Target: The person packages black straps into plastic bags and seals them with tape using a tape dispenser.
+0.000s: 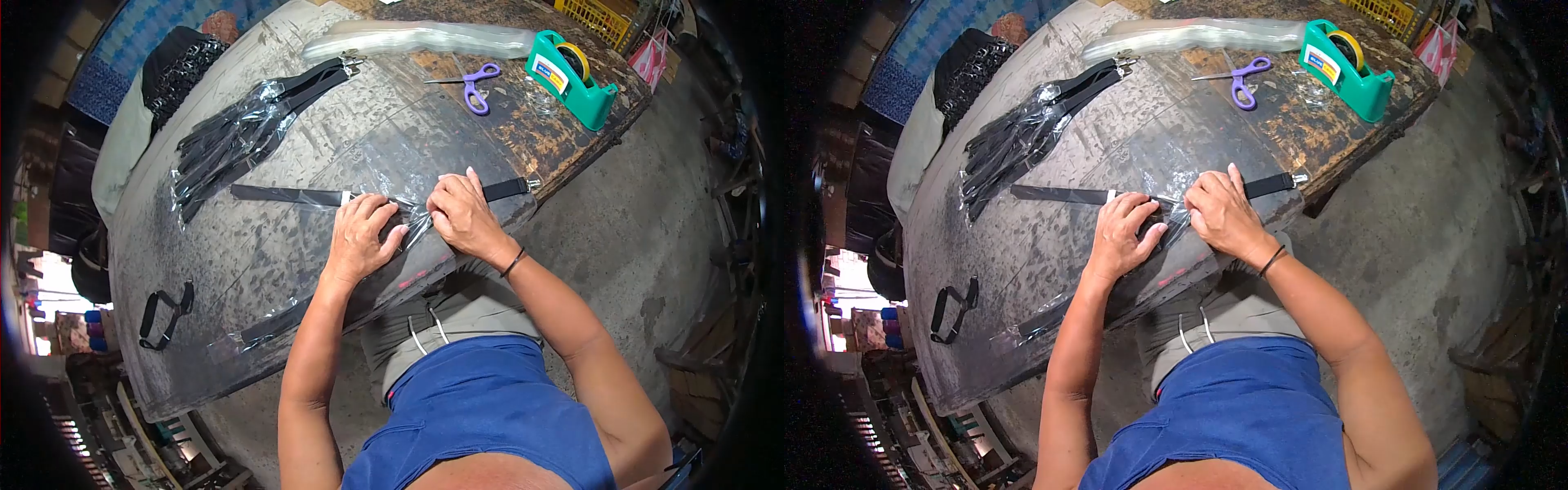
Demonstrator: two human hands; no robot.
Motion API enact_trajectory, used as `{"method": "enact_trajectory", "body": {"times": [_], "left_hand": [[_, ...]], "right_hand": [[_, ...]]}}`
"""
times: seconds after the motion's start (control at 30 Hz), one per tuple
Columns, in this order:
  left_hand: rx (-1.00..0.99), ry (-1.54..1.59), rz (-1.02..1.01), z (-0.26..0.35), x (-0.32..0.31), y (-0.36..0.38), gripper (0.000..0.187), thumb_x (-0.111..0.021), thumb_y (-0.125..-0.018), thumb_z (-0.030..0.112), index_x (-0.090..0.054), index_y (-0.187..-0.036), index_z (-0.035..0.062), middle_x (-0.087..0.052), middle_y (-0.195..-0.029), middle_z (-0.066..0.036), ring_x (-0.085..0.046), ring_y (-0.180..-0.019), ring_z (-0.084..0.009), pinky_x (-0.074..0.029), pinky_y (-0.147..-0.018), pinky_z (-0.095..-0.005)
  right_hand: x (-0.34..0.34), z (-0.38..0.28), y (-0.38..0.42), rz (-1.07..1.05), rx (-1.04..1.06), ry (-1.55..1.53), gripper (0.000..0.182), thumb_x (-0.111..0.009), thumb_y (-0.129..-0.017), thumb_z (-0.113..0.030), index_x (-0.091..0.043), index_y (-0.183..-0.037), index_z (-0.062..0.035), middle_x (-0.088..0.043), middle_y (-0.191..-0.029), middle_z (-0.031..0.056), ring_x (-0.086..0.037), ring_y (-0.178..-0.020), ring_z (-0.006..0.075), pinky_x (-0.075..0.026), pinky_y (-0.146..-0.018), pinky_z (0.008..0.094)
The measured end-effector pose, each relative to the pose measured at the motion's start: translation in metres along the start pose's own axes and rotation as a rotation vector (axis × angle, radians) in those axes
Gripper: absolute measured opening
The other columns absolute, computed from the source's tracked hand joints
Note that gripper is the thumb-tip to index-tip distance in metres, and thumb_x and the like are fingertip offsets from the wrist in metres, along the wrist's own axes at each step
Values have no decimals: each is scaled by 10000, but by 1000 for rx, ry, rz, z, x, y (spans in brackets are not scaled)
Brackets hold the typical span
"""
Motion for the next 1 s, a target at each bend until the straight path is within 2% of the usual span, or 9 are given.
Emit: {"method": "enact_trajectory", "body": {"times": [0.13, 0.27, 0.4, 0.47, 0.53, 0.7, 0.77, 1.0], "left_hand": [[1, 93, 55, 14, 5, -8, 344, -809, -803, 210, -711, -1096, 60, -677, -1149, -128, -620, -1122, -334, -472, -962, -451], [-84, 151, 81, 26, -9, -16, 263, -818, -777, 100, -695, -1007, 68, -662, -1062, -101, -624, -1038, -318, -482, -889, -425], [-88, 135, 67, 27, -20, -20, 178, -763, -819, 61, -667, -969, 70, -636, -1018, -95, -603, -974, -317, -463, -843, -435], [-90, 128, 64, 27, -21, -22, 152, -743, -833, 46, -656, -956, 70, -626, -1007, -94, -593, -959, -317, -457, -831, -435], [-112, 132, 65, 28, -20, -23, 124, -721, -851, 45, -639, -941, 71, -613, -1027, -87, -584, -968, -316, -454, -829, -432], [-125, 108, 16, 25, -22, -26, 99, -710, -864, 63, -636, -928, 78, -606, -1052, -80, -581, -983, -313, -445, -850, -436], [-138, 99, 4, 26, -22, -27, 97, -710, -866, 74, -638, -930, 83, -605, -1056, -78, -580, -992, -311, -440, -864, -440], [-118, 23, 24, 28, -20, -24, 114, -727, -870, 132, -654, -955, 109, -610, -1086, -58, -576, -1073, -280, -393, -960, -467]], "right_hand": [[1, 0, 0, 31, 26, 23, 79, -641, -838, -59, -628, -913, -81, -571, -1029, 87, -551, -1227, 323, -260, -1152, 665], [0, 0, 1, 35, 26, 17, 83, -640, -835, -53, -626, -913, -77, -571, -1040, 93, -540, -1251, 345, -264, -1148, 672], [2, -1, 1, 37, 38, 8, 86, -638, -835, -49, -627, -917, -74, -572, -1051, 97, -529, -1271, 363, -257, -1151, 676], [1, -1, 1, 53, 75, 23, 131, -638, -826, -83, -627, -956, -81, -554, -1052, 105, -526, -1218, 329, -254, -1148, 652], [4, -3, 1, 55, 65, 1, 140, -636, -828, -86, -626, -968, -82, -554, -1068, 105, -518, -1234, 327, -249, -1148, 661], [3, -4, 1, 36, 64, 10, 165, -636, -849, -116, -618, -1010, -83, -548, -1122, 104, -494, -1275, 322, -230, -1147, 691], [-2, -2, 0, -68, 40, 23, 169, -635, -876, -144, -616, -1033, -82, -544, -1152, 103, -481, -1298, 318, -218, -1148, 705], [-9, 3, 0, -17, 16, 44, 148, -619, -916, -173, -628, -1024, -72, -549, -1151, 102, -473, -1309, 315, -199, -1167, 688]]}}
Point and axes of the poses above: each hand's wrist, its own y-axis away from the middle knuckle, its own x-axis out of the back of the hand, z = x × y, the point moved 8 cm from there along -y, towards the middle knuckle
